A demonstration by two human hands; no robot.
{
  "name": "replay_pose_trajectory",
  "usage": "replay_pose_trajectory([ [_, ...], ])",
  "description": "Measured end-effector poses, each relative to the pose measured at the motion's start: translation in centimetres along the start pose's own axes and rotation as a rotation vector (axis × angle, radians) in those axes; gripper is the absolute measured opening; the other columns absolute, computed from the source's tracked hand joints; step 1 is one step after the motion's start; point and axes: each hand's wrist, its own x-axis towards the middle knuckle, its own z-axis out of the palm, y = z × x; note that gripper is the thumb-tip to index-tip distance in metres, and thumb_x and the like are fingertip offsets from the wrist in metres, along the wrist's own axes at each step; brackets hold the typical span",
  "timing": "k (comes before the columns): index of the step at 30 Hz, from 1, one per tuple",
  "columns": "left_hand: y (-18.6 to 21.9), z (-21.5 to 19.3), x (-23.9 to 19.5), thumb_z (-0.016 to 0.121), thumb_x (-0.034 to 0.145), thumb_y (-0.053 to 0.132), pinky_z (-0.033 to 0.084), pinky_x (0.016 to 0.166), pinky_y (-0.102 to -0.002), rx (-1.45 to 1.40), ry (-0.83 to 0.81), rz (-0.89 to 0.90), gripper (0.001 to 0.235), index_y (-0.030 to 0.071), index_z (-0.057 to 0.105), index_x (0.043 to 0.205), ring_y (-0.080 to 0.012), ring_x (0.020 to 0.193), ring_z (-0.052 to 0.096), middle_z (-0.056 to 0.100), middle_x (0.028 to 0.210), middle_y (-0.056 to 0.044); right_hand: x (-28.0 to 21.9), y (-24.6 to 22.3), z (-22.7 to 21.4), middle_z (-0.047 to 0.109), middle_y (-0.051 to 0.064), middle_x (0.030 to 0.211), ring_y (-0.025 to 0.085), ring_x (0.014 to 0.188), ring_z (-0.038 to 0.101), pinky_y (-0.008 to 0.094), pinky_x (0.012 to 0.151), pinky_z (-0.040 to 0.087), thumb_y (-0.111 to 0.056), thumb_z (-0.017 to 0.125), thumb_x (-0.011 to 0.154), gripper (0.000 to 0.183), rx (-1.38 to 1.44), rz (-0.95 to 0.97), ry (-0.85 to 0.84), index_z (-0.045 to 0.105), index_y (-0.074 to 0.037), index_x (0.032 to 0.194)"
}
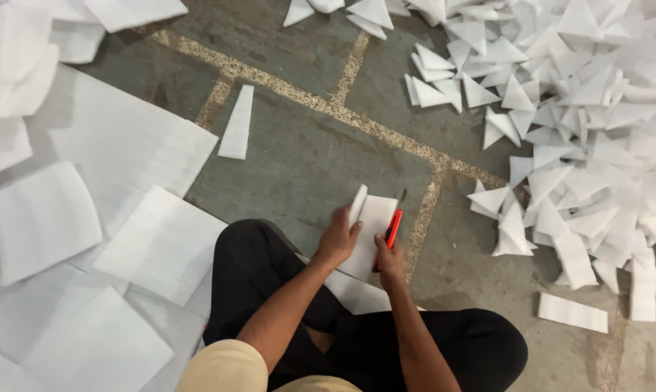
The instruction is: The person sits on the floor and repeatedly cuts square white foam sheets into smaller pieces using a red utility knife. Cut pieces are tossed aside, forming a growing pile of offcuts.
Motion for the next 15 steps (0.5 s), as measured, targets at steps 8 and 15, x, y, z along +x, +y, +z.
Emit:
replay_pose_trajectory([
  [8, 2.1, -0.6, 0.3, 0.067, 0.092, 0.037, 0.050, 0.100, -0.049, 0.032, -0.077, -0.260, 0.059, 0.006, 0.053, 0.140, -0.0416, 0.121, 0.061, 0.064, 0.130, -0.023, -0.9, 0.4, 1.1, 0.068, 0.009, 0.118, 0.017, 0.089, 0.070, 0.035, 0.074, 0.060, -0.017, 0.053, 0.100, 0.043, 0.253, 0.094, -0.184, 0.049, -0.003, 0.140],
  [15, 0.1, -3.1, -4.1, 0.062, 0.099, 0.020, 0.054, 0.095, -0.038, -0.782, 0.038, -0.334, 0.041, -0.002, 0.059, 0.133, -0.0254, 0.109, 0.067, 0.071, 0.121, -0.016, -2.9, -1.0, 0.8, 0.069, 0.011, 0.090, 0.018, 0.069, 0.063, 0.032, 0.060, 0.052, -0.027, 0.073, 0.097, 0.046, -0.050, 0.126, -0.178, 0.067, 0.006, 0.129],
])
